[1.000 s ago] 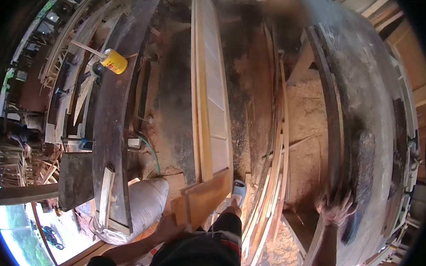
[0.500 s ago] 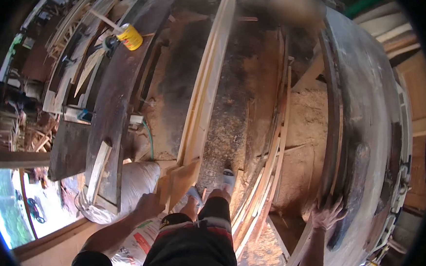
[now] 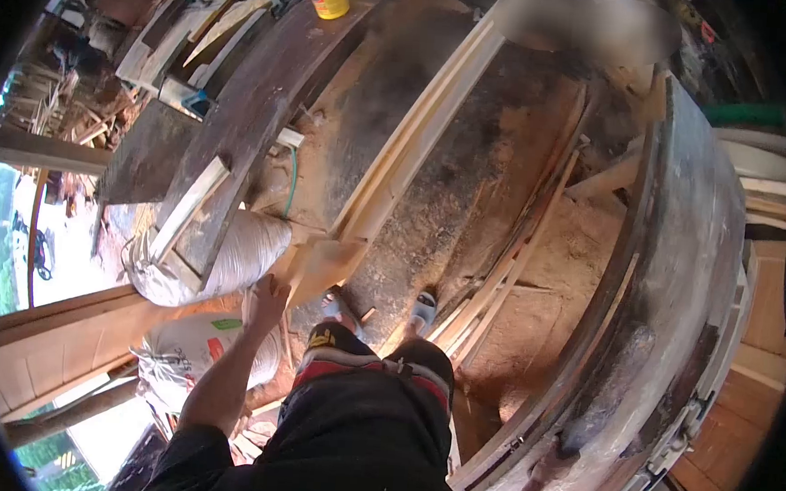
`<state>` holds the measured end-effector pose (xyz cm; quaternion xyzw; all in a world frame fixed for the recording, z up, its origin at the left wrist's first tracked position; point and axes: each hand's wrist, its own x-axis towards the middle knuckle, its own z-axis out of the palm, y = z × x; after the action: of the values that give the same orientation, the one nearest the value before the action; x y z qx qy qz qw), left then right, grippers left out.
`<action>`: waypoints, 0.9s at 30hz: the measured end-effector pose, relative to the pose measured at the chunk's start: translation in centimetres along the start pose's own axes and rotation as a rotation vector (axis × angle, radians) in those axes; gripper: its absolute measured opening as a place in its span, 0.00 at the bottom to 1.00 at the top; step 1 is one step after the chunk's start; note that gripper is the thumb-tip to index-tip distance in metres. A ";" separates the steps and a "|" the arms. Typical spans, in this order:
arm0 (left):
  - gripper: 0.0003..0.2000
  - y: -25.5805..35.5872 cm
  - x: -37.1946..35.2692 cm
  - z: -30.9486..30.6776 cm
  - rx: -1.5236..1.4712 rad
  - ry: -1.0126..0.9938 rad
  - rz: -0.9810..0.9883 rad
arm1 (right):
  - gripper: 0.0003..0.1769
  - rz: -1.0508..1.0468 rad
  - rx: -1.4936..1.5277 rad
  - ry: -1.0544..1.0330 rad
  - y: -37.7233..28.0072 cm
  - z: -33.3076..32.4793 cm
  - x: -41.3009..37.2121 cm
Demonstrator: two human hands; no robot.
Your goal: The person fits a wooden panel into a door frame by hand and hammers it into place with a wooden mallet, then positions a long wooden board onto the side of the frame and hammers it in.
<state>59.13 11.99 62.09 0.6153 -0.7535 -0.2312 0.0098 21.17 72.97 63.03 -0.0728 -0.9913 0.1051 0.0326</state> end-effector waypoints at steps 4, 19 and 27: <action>0.15 -4.5 0.2 3.8 -0.031 0.260 0.103 | 0.34 0.115 0.194 -0.317 -10.5 -6.0 -0.7; 0.21 0.1 1.2 -0.8 0.100 -0.016 -0.121 | 0.33 -0.994 0.805 -0.997 -54.7 6.4 -9.6; 0.25 -0.6 1.3 -0.1 0.069 0.049 -0.147 | 0.31 -1.161 0.016 -1.108 -54.8 24.4 -11.0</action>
<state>59.41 10.61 61.60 0.6743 -0.7136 -0.1898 -0.0099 22.52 13.32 50.40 0.5174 -0.7421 0.0993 -0.4143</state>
